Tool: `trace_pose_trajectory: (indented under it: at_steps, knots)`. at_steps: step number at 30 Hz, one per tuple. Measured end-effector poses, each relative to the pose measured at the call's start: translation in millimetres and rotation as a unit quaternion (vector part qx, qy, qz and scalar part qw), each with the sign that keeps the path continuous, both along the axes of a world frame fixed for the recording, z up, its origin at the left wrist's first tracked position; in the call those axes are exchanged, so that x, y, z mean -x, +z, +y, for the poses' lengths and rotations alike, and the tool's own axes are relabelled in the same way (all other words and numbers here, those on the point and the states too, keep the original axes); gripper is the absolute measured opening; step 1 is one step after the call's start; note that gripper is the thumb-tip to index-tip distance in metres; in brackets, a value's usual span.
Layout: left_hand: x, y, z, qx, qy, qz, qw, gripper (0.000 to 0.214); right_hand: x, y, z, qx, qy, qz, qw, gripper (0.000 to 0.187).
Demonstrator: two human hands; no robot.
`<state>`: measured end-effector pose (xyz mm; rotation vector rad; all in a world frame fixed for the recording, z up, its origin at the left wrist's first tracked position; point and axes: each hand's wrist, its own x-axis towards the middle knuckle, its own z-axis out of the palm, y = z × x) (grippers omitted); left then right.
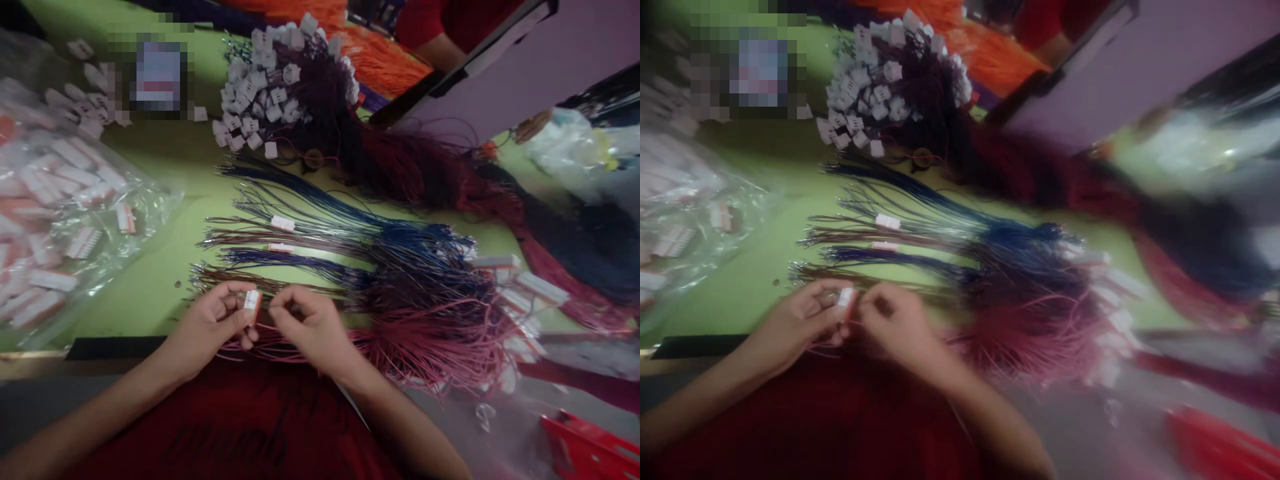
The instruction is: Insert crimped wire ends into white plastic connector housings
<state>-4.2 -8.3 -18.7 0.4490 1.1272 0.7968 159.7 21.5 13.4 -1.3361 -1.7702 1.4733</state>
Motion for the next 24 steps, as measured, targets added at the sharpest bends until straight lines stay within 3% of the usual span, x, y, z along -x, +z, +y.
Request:
trace_pose_trajectory:
  at_steps: [3, 8, 24]
  knots:
    - [2, 3.5, 9, 0.011, 0.028, -0.014, 0.999, 0.039, -8, -15.0, 9, -0.029, -0.073, -0.077, 0.994, 0.010]
    - [0, 1.3, 16, 0.022, 0.031, -0.044, 0.998, 0.040, -14, -20.5, 14, -0.094, -0.053, -0.108, 0.988, 0.010]
    - [0, 0.0, 13, 0.038, 0.032, -0.082, 0.995, 0.036, -11, -15.8, 16, -0.150, -0.051, -0.120, 0.980, 0.013]
